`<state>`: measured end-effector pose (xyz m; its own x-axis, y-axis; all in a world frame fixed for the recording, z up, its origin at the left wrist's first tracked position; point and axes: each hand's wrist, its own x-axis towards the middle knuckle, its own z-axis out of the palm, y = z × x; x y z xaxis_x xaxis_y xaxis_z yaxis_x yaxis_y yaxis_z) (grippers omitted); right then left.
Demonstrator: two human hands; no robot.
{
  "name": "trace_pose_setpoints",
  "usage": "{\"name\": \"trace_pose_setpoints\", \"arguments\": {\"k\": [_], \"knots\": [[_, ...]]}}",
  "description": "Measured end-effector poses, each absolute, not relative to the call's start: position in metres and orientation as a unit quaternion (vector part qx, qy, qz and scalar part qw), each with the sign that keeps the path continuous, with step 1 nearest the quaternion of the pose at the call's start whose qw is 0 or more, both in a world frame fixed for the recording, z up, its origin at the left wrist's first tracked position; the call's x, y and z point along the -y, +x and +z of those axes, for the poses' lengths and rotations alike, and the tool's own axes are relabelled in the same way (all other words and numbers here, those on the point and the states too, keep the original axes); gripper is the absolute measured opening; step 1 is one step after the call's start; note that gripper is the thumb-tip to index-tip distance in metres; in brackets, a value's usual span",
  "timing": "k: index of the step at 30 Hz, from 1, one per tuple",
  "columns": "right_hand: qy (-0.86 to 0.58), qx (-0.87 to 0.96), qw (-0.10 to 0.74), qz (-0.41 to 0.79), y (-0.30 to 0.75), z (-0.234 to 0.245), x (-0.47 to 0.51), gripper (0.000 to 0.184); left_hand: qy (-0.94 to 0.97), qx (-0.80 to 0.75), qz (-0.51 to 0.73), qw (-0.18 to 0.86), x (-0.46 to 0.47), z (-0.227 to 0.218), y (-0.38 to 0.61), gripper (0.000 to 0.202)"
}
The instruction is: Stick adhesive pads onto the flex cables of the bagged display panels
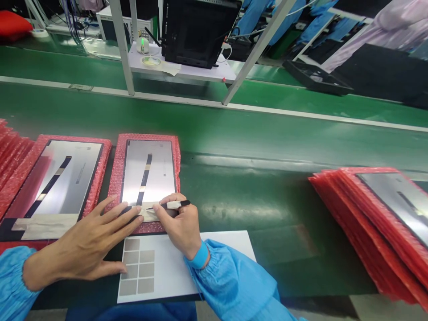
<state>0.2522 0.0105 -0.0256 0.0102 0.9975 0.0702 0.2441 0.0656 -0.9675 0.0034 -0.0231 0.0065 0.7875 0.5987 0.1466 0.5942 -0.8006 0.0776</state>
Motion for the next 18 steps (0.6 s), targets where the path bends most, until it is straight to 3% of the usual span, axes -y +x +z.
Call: {"name": "trace_pose_setpoints", "arguments": {"k": [7, 18], "knots": [[-0.558, 0.566, 0.448, 0.409, 0.252, -0.024, -0.011, 0.018, 0.945, -0.325, 0.017, 0.02, 0.026, -0.007, 0.009, 0.104], [-0.603, 0.614, 0.395, 0.32, 0.263, -0.028, -0.025, 0.035, 0.948, -0.294, 0.116, 0.043, 0.016, 0.005, 0.008, 0.091]]}}
